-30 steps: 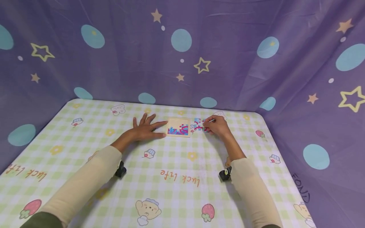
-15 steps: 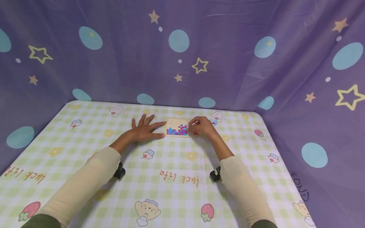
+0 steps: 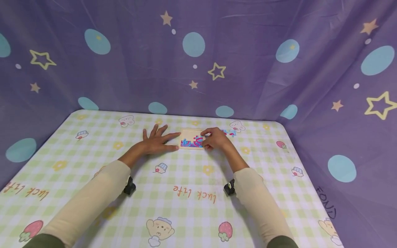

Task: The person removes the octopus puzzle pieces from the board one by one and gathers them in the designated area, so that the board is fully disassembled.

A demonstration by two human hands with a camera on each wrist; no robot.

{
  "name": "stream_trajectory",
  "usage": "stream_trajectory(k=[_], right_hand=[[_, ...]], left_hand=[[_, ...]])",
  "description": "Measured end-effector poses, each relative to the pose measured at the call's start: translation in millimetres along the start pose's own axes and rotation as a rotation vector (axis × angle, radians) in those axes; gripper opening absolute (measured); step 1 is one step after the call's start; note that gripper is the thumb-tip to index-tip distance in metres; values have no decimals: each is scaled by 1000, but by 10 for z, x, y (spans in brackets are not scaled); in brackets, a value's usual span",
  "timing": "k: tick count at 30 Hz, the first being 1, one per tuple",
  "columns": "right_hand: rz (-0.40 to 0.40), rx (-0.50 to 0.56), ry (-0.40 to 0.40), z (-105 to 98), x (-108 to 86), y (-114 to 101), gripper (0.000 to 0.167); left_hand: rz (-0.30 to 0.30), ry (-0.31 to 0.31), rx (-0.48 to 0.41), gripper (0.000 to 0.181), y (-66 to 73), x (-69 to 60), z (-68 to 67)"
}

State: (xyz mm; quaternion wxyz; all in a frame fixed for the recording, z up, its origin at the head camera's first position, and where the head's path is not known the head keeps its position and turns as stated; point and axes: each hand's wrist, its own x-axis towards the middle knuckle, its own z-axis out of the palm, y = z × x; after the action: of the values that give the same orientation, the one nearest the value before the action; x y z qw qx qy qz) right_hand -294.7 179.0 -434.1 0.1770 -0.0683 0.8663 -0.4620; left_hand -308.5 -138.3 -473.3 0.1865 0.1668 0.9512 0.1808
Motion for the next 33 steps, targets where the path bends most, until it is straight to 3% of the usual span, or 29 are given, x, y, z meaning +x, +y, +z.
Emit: stream_trajectory(k=[10,24,33], right_hand=[[-2,-22,21,-6,22,-71,37],[-57,-100,108,17,39,-66,35],[-105,-92,140,32,10,-38,30]], left_hand=[[2,5,0,88,-10,-6,-14],[-1,4,9,89,-24,15,-2],[-2,2,10,88,-84,78,39]])
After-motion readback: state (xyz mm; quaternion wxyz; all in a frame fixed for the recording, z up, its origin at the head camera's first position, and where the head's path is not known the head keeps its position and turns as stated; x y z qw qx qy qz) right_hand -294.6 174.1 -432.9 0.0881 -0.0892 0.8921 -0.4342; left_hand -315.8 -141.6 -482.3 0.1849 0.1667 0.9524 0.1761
